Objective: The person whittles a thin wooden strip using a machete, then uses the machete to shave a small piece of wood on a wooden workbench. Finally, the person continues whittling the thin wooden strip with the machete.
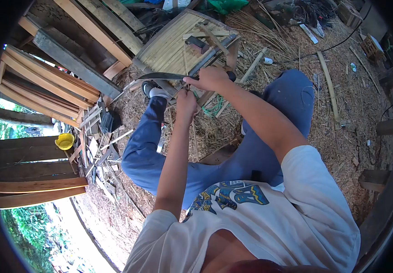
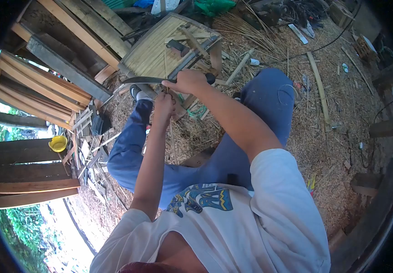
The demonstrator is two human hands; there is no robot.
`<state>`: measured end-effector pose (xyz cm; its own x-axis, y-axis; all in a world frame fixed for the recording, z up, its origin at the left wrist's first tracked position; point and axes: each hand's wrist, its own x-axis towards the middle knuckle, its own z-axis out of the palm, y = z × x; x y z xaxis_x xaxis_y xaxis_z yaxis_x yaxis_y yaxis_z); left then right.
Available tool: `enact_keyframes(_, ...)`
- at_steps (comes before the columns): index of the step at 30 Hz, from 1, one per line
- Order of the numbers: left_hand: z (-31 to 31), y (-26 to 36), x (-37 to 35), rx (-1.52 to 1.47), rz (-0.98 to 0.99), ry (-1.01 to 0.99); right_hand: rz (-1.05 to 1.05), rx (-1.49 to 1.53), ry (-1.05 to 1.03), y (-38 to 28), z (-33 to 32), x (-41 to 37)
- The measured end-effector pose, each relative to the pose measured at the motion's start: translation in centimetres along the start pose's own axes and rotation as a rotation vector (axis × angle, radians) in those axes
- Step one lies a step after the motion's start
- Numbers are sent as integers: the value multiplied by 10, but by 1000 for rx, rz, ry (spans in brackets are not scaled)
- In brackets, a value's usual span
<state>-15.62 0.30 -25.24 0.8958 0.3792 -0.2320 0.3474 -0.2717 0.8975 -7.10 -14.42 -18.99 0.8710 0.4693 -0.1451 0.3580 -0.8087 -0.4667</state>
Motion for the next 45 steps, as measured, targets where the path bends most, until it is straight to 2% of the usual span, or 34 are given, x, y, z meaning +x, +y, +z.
enact_keyframes(4, 3, 0, 8, 35, 58, 48, 21, -22, -16, 2, -4, 3)
enact_keyframes(7, 5, -18, 25, 189, 426, 164, 22, -38, -57, 5, -6, 8)
enact_keyframes(8, 3, -25, 28, 26, 224, 47, 22, -41, -56, 6, -6, 10)
enact_keyframes(10, -12, 21, -1, -303, -185, -174, 19, -45, -50, 5, -4, 10)
enact_keyframes(16, -22, 29, -5, -602, -337, -345, -2, -50, -80, 3, -10, 9)
enact_keyframes(22, -18, 27, -3, -508, -324, -264, -5, -52, -104, 5, -5, 14)
enact_keyframes(25, -12, 26, -11, -375, -213, -158, 11, -52, -136, 4, -1, 17)
enact_keyframes(28, -8, 0, 2, -150, 22, -78, 3, -52, -126, 4, 3, 18)
enact_keyframes(31, -5, -4, 3, 19, 33, 8, 2, -43, -106, 4, 3, 16)
enact_keyframes(37, -4, -15, 5, 150, 159, 53, -17, -20, -83, 7, 10, 16)
enact_keyframes(43, -8, 9, -17, 93, 23, 38, -45, -27, 13, 9, 21, 16)
enact_keyframes(45, -7, 2, -13, 143, 101, 62, -41, -23, 35, 10, 23, 17)
